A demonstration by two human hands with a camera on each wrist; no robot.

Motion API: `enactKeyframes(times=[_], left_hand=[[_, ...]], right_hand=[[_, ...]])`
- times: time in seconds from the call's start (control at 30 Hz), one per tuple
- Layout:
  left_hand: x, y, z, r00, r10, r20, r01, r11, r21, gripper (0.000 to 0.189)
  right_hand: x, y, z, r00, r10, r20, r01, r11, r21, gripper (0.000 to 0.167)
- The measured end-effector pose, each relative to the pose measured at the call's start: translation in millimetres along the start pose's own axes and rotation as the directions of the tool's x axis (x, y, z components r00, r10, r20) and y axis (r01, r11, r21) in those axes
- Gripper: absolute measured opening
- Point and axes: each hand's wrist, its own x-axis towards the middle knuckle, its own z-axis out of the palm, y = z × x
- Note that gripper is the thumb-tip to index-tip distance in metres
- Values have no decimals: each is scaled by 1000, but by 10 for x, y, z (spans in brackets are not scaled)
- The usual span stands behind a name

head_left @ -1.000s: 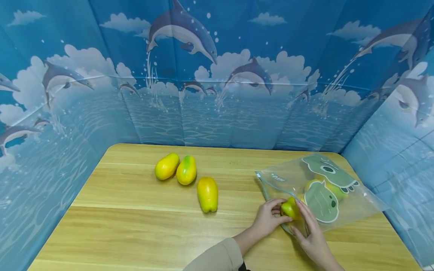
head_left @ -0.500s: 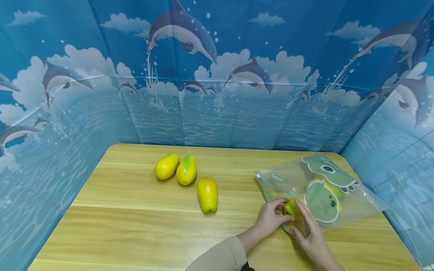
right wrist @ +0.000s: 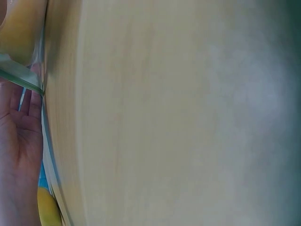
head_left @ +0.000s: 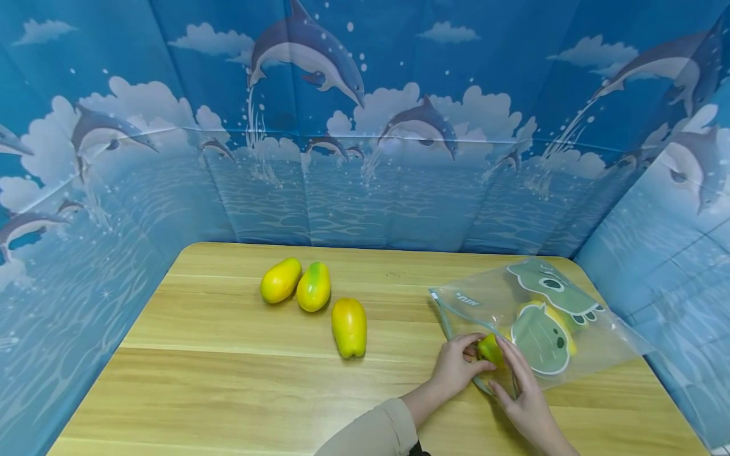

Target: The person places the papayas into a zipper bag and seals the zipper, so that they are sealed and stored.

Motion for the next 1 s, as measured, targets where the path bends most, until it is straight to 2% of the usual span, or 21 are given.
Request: enactKeyframes(times=[0.17,0.3,0.53,0.67,0.9,1.0], left_hand=[[-12,-34,-1,1000,-15,-2,15,999,-52,48],[-56,-56,-65,1000,-17,-6,17,995,-97,49],[-182,-53,-327,996,72,-49,-74,996,-49,47],[-262,-11,-476,990,107,-94,-110,994,-28,46],[-404,59,-686,975,127,-180,-129,992,1,46],[-463,57,-772,959,149,-241,-152,988,6,45]], right_hand=[[-4,8,-1,1000,-4,-2,4,1000,-17,91],[-14,17,1,1000,-10,-3,10,999,-33,90],[-15,22,-10,1000,-13,-8,13,999,-39,91],[-15,15,-2,999,-27,-20,26,999,-27,93],[-15,4,-2,999,-32,-22,31,999,-28,94],[-16,4,2,999,-39,-26,38,999,-29,93]])
